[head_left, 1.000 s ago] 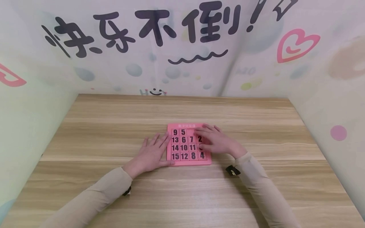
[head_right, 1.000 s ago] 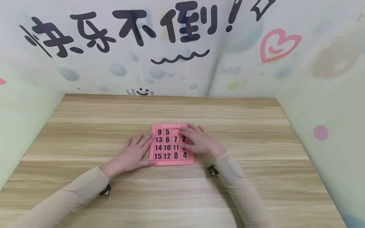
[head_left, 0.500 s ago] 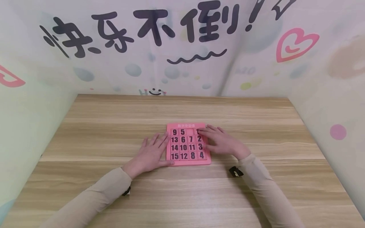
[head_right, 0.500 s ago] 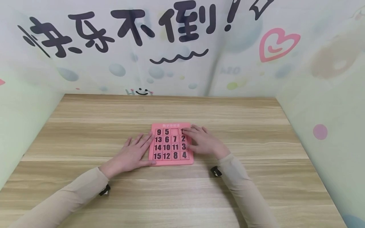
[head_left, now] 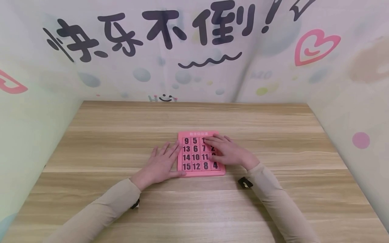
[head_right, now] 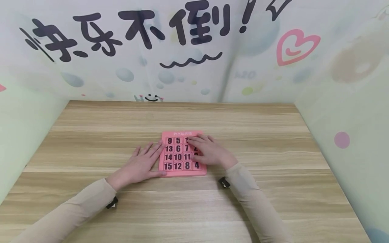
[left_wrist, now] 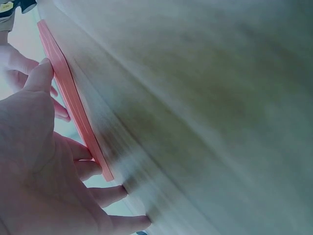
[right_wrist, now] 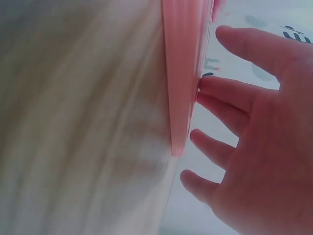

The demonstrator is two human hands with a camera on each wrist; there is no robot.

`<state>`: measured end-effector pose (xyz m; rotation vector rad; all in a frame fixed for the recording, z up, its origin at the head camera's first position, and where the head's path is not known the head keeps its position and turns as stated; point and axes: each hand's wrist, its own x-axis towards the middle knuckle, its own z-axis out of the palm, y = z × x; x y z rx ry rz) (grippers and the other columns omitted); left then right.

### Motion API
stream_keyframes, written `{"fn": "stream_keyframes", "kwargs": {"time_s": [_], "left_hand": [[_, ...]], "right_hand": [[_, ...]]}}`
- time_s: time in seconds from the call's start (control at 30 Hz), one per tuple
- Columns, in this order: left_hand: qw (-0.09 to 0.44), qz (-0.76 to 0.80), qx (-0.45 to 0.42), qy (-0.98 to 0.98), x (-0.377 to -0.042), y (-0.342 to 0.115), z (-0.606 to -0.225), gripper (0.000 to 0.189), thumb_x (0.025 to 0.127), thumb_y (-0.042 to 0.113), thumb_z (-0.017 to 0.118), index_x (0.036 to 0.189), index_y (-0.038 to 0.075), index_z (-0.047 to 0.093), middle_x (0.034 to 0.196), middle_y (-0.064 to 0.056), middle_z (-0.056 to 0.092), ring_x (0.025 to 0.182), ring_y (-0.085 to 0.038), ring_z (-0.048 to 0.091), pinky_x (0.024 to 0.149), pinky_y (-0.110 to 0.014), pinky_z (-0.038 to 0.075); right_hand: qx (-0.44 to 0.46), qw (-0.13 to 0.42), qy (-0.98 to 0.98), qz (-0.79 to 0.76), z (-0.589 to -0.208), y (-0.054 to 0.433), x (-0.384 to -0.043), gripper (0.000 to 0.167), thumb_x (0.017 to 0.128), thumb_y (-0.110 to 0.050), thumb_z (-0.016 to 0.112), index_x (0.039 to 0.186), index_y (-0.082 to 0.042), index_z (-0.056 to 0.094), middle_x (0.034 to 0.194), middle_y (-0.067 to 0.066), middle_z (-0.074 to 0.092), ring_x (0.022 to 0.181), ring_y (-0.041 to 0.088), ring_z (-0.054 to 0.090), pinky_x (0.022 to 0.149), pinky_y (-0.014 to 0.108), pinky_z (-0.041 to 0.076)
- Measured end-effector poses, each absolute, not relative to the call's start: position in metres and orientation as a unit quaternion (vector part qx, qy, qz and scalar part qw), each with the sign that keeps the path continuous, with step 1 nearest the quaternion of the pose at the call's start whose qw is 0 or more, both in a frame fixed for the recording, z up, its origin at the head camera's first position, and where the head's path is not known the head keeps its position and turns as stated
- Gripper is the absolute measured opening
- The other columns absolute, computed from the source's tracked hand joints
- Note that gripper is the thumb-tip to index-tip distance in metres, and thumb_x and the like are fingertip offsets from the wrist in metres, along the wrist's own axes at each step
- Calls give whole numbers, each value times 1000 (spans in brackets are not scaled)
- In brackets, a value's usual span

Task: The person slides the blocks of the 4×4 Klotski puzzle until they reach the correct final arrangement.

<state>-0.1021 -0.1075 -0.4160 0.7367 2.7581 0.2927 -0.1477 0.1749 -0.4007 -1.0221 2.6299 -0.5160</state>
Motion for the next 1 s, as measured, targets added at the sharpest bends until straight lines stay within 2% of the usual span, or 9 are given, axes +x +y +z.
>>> {"fn": "stream_keyframes", "kwargs": {"time_s": [0.17, 0.73, 1.0], "left_hand": [[135, 99, 257, 952, -102, -108, -416, 99, 87, 71, 47, 155, 7, 17, 160, -9, 7, 144, -40, 8, 110, -65, 8], [136, 100, 257, 952, -102, -108, -415, 99, 87, 70, 48, 154, 6, 17, 160, -10, 8, 144, -40, 8, 110, -65, 8], [144, 102, 253, 951, -101, -107, -414, 99, 87, 71, 48, 155, 7, 15, 161, -9, 7, 144, -40, 6, 110, -64, 7]], "right_hand": [[-356, 133, 908, -177, -404, 181, -148, 64, 96, -36, 57, 148, -5, 38, 154, 10, 32, 143, 37, 16, 114, 57, 9], [-408, 96, 899, -129, -400, 206, -126, 54, 95, -33, 60, 141, -7, 50, 148, 13, 41, 139, 40, 27, 110, 63, 17], [-406, 86, 900, -133, -402, 208, -125, 53, 95, -31, 60, 142, -8, 49, 149, 12, 41, 138, 40, 29, 109, 64, 19]]}}
